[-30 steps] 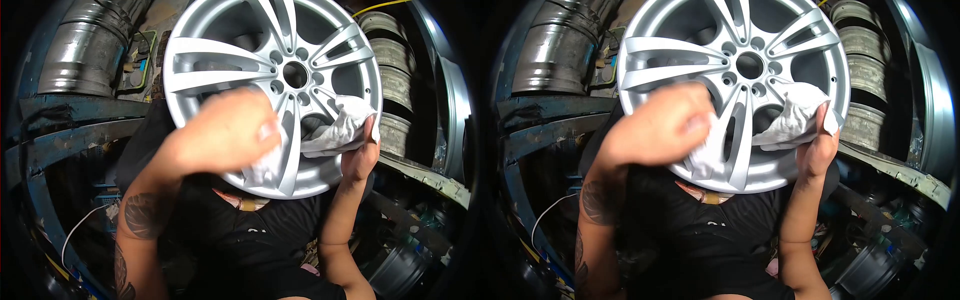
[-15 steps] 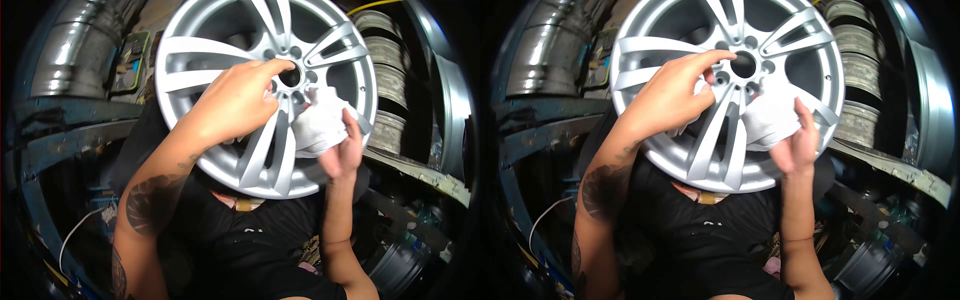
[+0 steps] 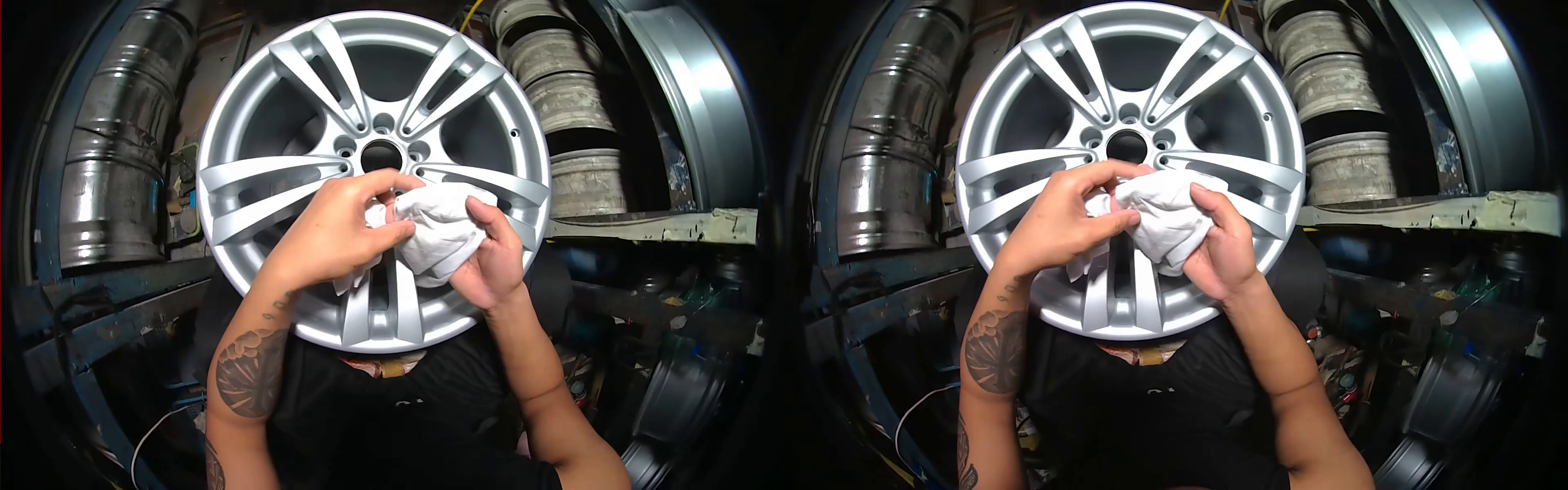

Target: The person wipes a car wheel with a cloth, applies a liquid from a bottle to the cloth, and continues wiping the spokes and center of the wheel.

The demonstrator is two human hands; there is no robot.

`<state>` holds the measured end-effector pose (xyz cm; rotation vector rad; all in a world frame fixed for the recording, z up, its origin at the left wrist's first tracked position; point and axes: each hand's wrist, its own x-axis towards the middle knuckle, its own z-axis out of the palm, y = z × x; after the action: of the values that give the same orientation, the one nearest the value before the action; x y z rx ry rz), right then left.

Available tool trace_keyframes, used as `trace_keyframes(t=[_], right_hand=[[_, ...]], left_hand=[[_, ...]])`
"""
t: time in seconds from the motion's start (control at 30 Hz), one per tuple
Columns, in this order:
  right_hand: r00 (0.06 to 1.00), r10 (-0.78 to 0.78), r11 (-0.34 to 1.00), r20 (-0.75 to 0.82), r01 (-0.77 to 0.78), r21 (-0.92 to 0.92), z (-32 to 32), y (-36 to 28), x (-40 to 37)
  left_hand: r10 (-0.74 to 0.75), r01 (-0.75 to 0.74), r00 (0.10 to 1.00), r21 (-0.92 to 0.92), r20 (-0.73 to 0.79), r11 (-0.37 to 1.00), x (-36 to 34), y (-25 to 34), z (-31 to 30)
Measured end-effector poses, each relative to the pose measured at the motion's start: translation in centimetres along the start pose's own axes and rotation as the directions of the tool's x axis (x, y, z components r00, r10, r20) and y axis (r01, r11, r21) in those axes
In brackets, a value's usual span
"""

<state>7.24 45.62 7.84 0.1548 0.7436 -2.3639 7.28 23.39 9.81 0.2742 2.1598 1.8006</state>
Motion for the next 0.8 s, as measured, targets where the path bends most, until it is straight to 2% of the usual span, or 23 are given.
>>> trace_keyframes(t=[0.03,0.17,0.27,0.3,0.33,0.4,0.43,0.53,0.57,0.6,0.67,0.7,0.8], right_hand=[[1.000,0.001,1.000,-0.001,-0.001,0.006,0.6,-0.2,0.0],[0.994,0.010,0.940,-0.107,-0.046,-0.337,0.4,-0.2,-0.2],[0.998,0.034,0.966,-0.056,-0.047,-0.255,-0.2,0.2,0.0],[0.996,0.081,0.978,-0.045,-0.088,-0.190,-0.1,-0.1,-0.1],[0.996,0.082,0.985,-0.036,-0.087,-0.148,0.1,-0.3,-0.2],[0.996,0.084,0.994,-0.018,-0.085,-0.065,0.3,-0.5,-0.3],[0.997,0.074,0.996,-0.030,-0.075,-0.051,0.4,-0.6,-0.3],[0.994,0.103,0.995,0.029,-0.103,0.012,0.4,-0.6,-0.4],[0.994,0.103,0.994,-0.030,-0.102,0.028,0.5,-0.4,-0.4],[0.995,0.101,0.995,-0.024,-0.101,-0.002,0.1,-0.4,-0.4],[0.994,0.108,0.992,-0.012,-0.109,-0.063,-0.5,-0.3,-0.4],[0.995,0.099,0.995,-0.026,-0.100,-0.025,0.3,-0.4,-0.3],[0.999,0.048,0.999,-0.021,-0.048,-0.002,0.4,-1.0,-0.5]], left_hand=[[0.005,-0.005,1.000,-0.018,0.008,1.000,0.1,-0.1,0.0],[-0.032,0.033,0.999,0.021,-0.044,0.999,0.1,0.0,0.3],[-0.002,0.010,0.997,0.103,-0.077,0.995,0.0,-0.5,0.2],[-0.229,0.236,0.972,0.179,-0.059,0.955,-0.1,1.4,-0.5],[-0.035,0.055,0.995,0.208,-0.098,0.977,-0.1,0.0,-0.7],[0.041,0.011,0.987,0.319,-0.155,0.948,-0.1,-1.0,-1.7],[0.008,0.040,0.989,0.322,-0.147,0.946,-0.2,-1.1,-2.4],[0.134,-0.112,0.975,0.133,-0.175,0.985,-0.6,0.9,-1.4],[0.254,-0.241,0.960,0.115,-0.118,0.964,0.0,0.1,-0.9],[0.200,-0.201,0.975,0.003,-0.101,0.980,-0.3,0.0,0.1],[0.159,-0.155,0.987,0.107,-0.030,0.982,-0.1,-0.9,1.3],[0.131,-0.122,0.991,0.178,-0.039,0.977,-0.2,-0.9,1.6],[-0.108,0.100,0.992,0.105,0.068,0.989,-0.5,0.4,0.5]])
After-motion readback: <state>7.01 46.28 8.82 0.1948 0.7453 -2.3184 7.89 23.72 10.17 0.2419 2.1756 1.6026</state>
